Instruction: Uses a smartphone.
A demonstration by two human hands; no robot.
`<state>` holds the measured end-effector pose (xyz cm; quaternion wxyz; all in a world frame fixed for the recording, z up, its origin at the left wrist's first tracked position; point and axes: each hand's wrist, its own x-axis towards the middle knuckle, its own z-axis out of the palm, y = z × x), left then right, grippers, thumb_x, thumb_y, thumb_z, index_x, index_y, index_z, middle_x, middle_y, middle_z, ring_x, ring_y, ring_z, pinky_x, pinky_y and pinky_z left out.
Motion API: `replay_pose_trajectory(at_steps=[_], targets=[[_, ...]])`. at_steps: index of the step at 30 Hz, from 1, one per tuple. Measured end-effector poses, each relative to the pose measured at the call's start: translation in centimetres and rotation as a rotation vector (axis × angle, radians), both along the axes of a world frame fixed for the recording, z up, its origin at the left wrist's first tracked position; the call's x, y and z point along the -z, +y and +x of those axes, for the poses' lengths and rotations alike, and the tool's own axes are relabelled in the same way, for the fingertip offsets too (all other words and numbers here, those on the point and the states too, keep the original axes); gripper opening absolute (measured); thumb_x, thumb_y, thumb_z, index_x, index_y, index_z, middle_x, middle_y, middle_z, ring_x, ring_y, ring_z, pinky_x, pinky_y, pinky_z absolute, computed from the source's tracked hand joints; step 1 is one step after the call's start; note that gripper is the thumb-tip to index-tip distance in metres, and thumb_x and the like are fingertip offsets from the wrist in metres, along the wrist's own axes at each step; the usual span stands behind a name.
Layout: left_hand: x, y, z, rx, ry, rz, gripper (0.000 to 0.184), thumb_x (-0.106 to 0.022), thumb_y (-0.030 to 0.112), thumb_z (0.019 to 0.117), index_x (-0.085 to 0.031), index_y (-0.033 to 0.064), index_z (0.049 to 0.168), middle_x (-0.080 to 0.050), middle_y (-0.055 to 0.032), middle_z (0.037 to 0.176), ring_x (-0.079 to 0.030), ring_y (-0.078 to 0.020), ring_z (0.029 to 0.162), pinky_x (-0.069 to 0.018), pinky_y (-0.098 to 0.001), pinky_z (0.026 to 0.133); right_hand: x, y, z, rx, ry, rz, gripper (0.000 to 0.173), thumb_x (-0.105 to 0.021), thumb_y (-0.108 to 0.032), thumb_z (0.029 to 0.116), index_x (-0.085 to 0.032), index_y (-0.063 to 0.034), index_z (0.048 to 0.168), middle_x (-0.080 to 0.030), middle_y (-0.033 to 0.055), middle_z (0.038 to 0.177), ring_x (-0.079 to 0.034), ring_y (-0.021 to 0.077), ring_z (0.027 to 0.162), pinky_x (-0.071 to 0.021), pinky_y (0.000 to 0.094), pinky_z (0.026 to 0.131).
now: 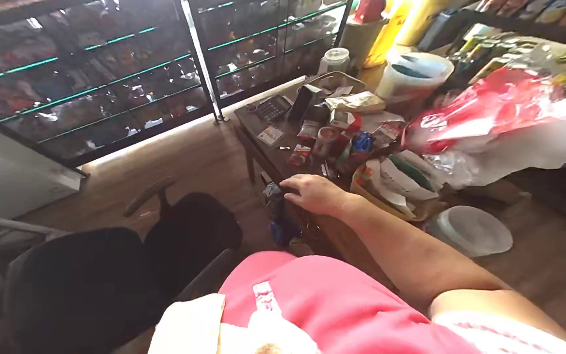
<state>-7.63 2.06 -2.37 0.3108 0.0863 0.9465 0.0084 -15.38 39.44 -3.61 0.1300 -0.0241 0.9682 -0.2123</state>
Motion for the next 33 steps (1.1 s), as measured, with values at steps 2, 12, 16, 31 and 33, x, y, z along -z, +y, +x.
replay_pose_trajectory(at_steps=[2, 12, 16, 31, 33], targets=[[15.1, -7.5, -5.0, -0.286, 0.238, 0.623, 0.031, -0.048, 0.008, 0.1053, -0.062, -0.0160, 0.119, -0.067, -0.0303, 0.110, -0.067, -0.0339, 0.104, -0.0527, -0.0448, 0.095, 0.6, 1.5, -0.8, -0.019, 0.161, 0.013, 0.036, -0.057, -0.025, 0.1056, -0.065, -0.0056, 0.136, -0.065, 0.0174, 0.134, -0.061, 0.0338, 0.126, -0.0454, 0.0529, 0.108], [9.8, 18.1, -39.8, 0.005, 0.002, 0.960, 0.039, -0.051, 0.017, 0.1072, -0.051, 0.0005, 0.143, -0.059, -0.0208, 0.138, -0.060, -0.0295, 0.125, -0.0475, -0.0490, 0.107, 2.3, 9.1, 5.6, 0.733, 0.406, -0.520, 0.041, -0.057, -0.024, 0.0997, -0.064, 0.0023, 0.130, -0.071, 0.0106, 0.121, -0.071, 0.0135, 0.106, -0.0583, 0.0320, 0.096], [6.6, 32.4, -47.4, 0.302, -0.122, 1.030, 0.039, -0.056, 0.014, 0.1043, -0.054, 0.0043, 0.142, -0.060, -0.0174, 0.136, -0.063, -0.0264, 0.118, -0.0507, -0.0469, 0.101, 5.4, 9.6, 0.5, 0.849, 0.560, -0.699, 0.036, -0.058, -0.020, 0.0990, -0.065, 0.0015, 0.127, -0.074, 0.0040, 0.115, -0.072, 0.0136, 0.102, -0.0607, 0.0319, 0.092], [10.1, 53.6, -58.5, 0.619, -0.596, 0.961, 0.045, -0.035, 0.022, 0.1119, -0.043, 0.0023, 0.152, -0.045, -0.0205, 0.154, -0.045, -0.0283, 0.142, -0.0359, -0.0456, 0.118, 9.6, 15.9, -27.5, 1.448, 0.679, -0.383, 0.052, -0.057, -0.012, 0.1004, -0.047, 0.0067, 0.148, -0.056, 0.0289, 0.141, -0.065, 0.0373, 0.119, -0.0539, 0.0499, 0.099], [11.0, 54.0, -58.2, 0.584, -0.597, 1.043, 0.044, -0.035, 0.018, 0.1112, -0.045, 0.0002, 0.150, -0.046, -0.0228, 0.152, -0.046, -0.0290, 0.141, -0.0364, -0.0447, 0.117, 10.8, 15.8, -28.1, 1.453, 0.739, -0.337, 0.056, -0.059, -0.012, 0.0985, -0.045, 0.0084, 0.148, -0.054, 0.0305, 0.142, -0.063, 0.0383, 0.121, -0.0535, 0.0490, 0.100]])
